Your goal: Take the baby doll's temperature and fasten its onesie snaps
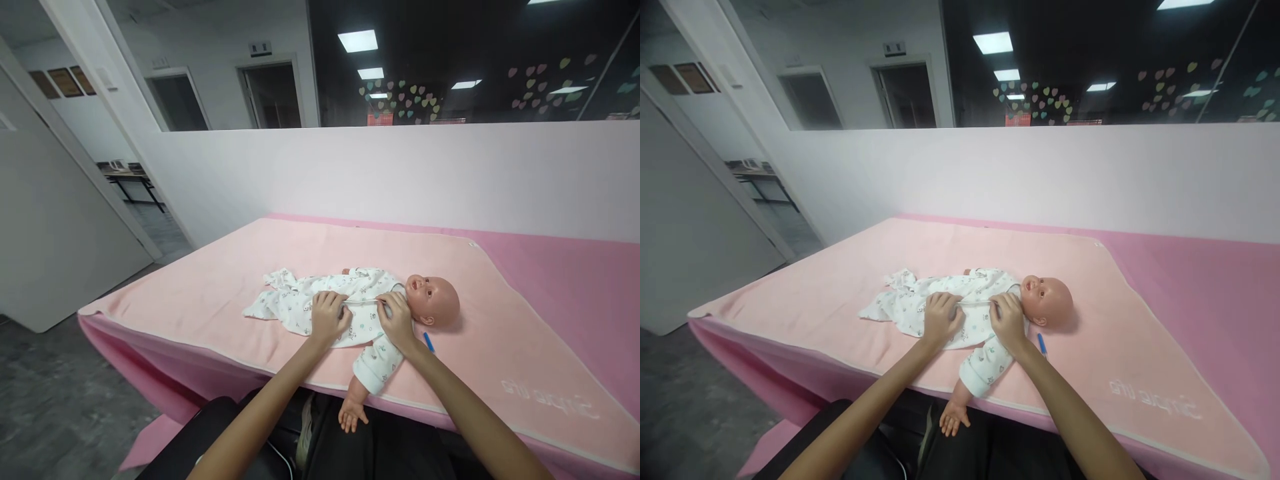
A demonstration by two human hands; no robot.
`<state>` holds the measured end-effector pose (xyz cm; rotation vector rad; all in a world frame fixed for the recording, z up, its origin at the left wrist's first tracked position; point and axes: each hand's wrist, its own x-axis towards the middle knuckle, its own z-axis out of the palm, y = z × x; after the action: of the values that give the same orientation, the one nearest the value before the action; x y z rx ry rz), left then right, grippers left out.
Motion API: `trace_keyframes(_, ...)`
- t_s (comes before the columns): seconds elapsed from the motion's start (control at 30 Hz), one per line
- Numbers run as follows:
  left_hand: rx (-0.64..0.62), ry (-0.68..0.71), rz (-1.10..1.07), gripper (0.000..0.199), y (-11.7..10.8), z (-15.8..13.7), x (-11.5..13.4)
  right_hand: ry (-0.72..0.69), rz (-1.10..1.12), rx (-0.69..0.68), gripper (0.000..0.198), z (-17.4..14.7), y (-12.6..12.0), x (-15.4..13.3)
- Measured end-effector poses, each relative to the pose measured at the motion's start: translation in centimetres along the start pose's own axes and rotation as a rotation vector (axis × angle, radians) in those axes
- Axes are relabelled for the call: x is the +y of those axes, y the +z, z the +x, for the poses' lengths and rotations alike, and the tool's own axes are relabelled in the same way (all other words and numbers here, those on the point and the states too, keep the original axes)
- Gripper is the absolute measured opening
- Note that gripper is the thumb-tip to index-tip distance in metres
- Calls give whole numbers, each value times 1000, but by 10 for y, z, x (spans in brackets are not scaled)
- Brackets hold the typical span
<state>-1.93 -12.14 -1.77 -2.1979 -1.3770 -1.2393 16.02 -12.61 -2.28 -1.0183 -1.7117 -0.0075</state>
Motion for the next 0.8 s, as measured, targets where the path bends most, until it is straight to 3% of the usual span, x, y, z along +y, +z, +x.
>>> trace_keyframes(0.23,57,-8,-26,19,2,-3,-2,-28,3,0,14,-1,0,2)
trace_keyframes(0.8,-43,-18,-100,31,-6,-7,-5,-23,-14,-8,17,1,0,-1)
